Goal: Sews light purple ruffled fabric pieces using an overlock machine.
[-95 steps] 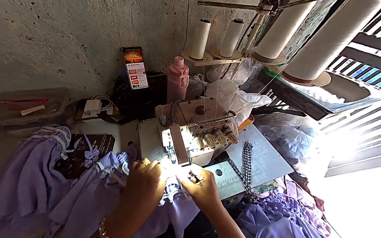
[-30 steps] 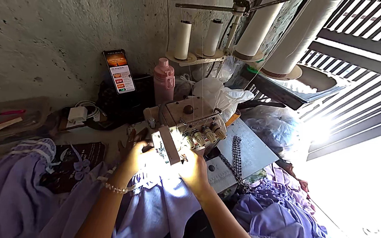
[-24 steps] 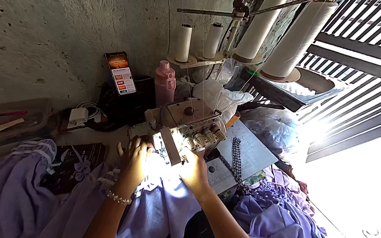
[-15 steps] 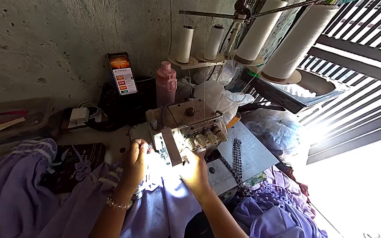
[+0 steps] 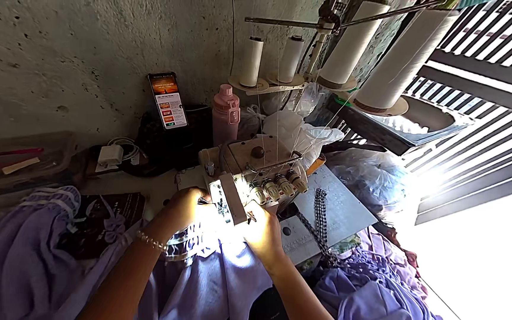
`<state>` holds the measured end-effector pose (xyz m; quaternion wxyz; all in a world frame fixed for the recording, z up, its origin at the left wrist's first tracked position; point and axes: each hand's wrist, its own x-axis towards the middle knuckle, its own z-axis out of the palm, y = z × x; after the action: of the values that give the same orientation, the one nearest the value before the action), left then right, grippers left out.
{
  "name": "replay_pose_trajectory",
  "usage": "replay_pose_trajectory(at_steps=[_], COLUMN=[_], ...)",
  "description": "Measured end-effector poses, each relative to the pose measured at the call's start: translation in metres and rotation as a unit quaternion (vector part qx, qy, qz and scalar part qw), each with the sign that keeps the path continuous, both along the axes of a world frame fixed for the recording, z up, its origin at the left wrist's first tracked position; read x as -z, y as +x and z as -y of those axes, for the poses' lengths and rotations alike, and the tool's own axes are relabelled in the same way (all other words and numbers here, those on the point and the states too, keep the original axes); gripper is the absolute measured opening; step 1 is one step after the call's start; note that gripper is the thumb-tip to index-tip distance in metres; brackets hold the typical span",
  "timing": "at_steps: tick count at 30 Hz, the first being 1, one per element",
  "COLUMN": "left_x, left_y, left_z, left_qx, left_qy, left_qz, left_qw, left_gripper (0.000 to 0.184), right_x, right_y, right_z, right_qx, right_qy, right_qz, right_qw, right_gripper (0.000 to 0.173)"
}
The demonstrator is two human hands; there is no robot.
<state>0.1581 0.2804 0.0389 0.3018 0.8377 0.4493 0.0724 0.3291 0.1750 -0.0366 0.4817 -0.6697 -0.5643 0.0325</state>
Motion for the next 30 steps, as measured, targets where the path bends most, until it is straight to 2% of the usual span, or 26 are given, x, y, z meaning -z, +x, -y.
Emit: replay_pose_trajectory(at_steps=[4,7,11,15,17,20,22,24,27,30], left_x=[-0.013,-0.008,0.018,0.017,0.013,0.008,0.008,0.014,0.022,0.025], left_y=[0.006,0.007,-0.004,-0.029,-0.047,-0.061,-0.059,-0.052,-0.036,-0.022], left_z=[-0.016,-0.022,-0.018,-0.008,0.001,0.032,0.053,0.068,0.081,0.081], left_qx=[0.037,0.055,0.023,-0.074,-0.087,-0.07,-0.049,-0.02,0.013,0.0], left_qy=[-0.055,-0.042,0.128,0.253,0.29,0.274,0.265,0.264,0.263,0.266], left_qz=[-0.045,-0.025,0.009,0.02,0.059,0.104,0.135,0.156,0.17,0.15], left_qw=[0.997,0.997,0.991,0.964,0.951,0.954,0.954,0.952,0.949,0.952], left_gripper=[0.021,0.019,0.027,0.02,0.018,0.023,0.024,0.022,0.019,0.023], right_x=[-0.001,-0.005,0.001,-0.002,-0.003,0.001,0.001,0.0,0.002,0.004], right_y=[0.002,0.004,0.004,0.001,-0.004,-0.014,-0.018,-0.02,-0.016,-0.006], right_z=[0.002,0.009,0.018,0.023,0.022,0.014,0.01,0.008,0.012,0.015], right_qx=[-0.01,-0.011,-0.003,-0.04,-0.072,-0.109,-0.126,-0.127,-0.112,-0.111], right_qy=[-0.018,-0.023,0.075,0.137,0.151,0.151,0.138,0.134,0.133,0.112], right_qz=[0.003,0.019,0.064,0.087,0.094,0.109,0.13,0.161,0.159,0.133], right_qw=[1.0,0.999,0.995,0.986,0.981,0.976,0.974,0.969,0.972,0.979], right_gripper=[0.019,0.019,0.017,0.017,0.015,0.013,0.023,0.025,0.017,0.02])
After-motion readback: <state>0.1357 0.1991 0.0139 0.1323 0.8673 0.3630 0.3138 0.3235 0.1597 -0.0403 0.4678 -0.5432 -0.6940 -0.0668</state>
